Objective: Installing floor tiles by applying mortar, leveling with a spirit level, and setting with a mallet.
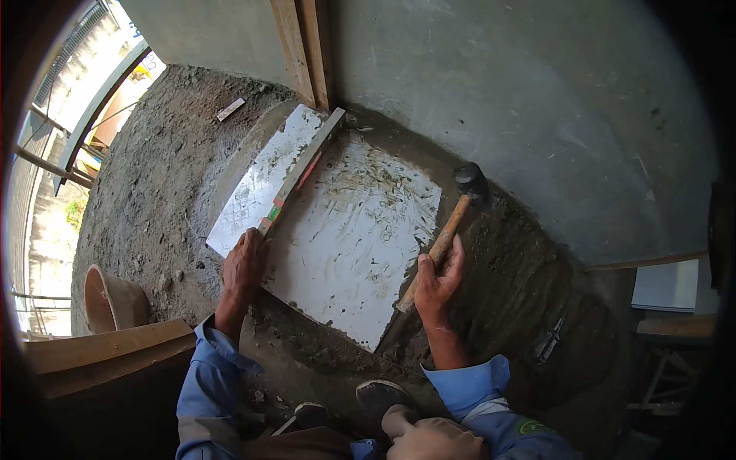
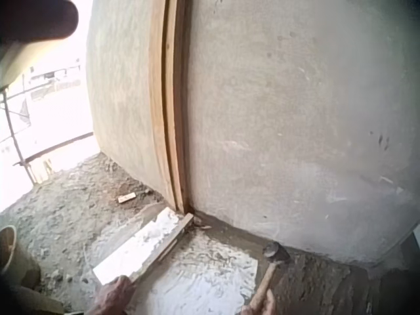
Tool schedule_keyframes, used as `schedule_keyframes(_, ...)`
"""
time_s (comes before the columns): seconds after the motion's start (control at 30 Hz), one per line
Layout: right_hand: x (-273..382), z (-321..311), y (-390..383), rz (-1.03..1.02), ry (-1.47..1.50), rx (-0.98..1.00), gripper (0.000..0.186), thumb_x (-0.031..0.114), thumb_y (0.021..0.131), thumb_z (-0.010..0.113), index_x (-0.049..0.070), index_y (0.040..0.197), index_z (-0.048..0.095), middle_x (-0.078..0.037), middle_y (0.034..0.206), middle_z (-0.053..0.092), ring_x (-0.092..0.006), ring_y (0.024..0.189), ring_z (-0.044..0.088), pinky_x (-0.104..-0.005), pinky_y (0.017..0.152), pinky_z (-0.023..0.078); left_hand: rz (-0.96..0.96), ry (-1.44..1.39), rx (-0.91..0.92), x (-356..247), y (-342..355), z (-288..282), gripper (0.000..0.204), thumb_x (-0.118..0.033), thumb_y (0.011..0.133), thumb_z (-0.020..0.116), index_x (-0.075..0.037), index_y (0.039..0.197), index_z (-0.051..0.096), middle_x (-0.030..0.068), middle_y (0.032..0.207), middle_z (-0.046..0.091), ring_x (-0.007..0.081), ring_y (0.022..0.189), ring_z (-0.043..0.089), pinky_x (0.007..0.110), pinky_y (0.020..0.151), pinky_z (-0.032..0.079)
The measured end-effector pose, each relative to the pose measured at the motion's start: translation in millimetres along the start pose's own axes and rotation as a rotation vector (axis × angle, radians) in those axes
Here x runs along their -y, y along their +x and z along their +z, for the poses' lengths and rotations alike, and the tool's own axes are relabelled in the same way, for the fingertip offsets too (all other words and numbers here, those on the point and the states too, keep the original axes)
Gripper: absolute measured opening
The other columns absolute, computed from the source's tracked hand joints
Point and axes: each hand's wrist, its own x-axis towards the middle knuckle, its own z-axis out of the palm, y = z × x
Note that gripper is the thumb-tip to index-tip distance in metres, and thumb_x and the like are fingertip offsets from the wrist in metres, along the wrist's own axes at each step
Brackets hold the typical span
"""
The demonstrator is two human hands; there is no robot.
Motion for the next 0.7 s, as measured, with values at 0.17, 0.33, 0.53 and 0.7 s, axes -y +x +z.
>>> schedule_keyframes(0.17,-3.5,8.2,-6.6,0.039,0.006,0.061,0.065,0.005,0.089,0.061,-0.012,0.144,0.03,-0.019,0.116,0.054,-0.0199,0.102,0.055,-0.033,0.09,0.047,0.13,-0.081,0.036,-34.5,7.0,13.5,0.028,-0.031,0.096,0.061,-0.007,0.103,0.051,0.0181,0.097,0.063,0.0432,0.083,0.064,0.05,0.068,0.05)
schedule_keyframes(0.33,-10.3,14.4,-18.4,0.015,-0.015,0.121,0.065,0.006,0.088,0.062,-0.009,0.143,0.033,-0.015,0.109,0.054,-0.0174,0.09,0.055,-0.033,0.079,0.049,0.141,-0.122,0.021,-45.9,11.4,17.0,0.027,-0.03,0.095,0.062,-0.007,0.103,0.051,0.0177,0.096,0.064,0.0418,0.082,0.065,0.049,0.068,0.051)
schedule_keyframes(0.53,-33.1,11.1,-31.4,0.038,-0.067,0.199,0.067,0.009,0.086,0.065,-0.009,0.143,0.034,-0.012,0.1,0.055,-0.0169,0.084,0.054,-0.0331,0.073,0.049,0.038,-0.061,0.054,-56.5,12.6,14.6,0.028,-0.031,0.096,0.061,-0.007,0.106,0.052,0.0191,0.099,0.065,0.0423,0.086,0.066,0.049,0.071,0.052)
schedule_keyframes(0.7,-30.9,11.5,-30.1,0.036,-0.212,0.244,0.068,0.012,0.087,0.064,-0.008,0.145,0.033,-0.02,0.108,0.059,-0.0251,0.089,0.059,-0.0371,0.078,0.051,0.034,-0.036,0.026,-51.5,12.0,10.8,0.028,-0.032,0.095,0.061,-0.007,0.106,0.053,0.0179,0.099,0.065,0.0412,0.085,0.066,0.049,0.07,0.052)
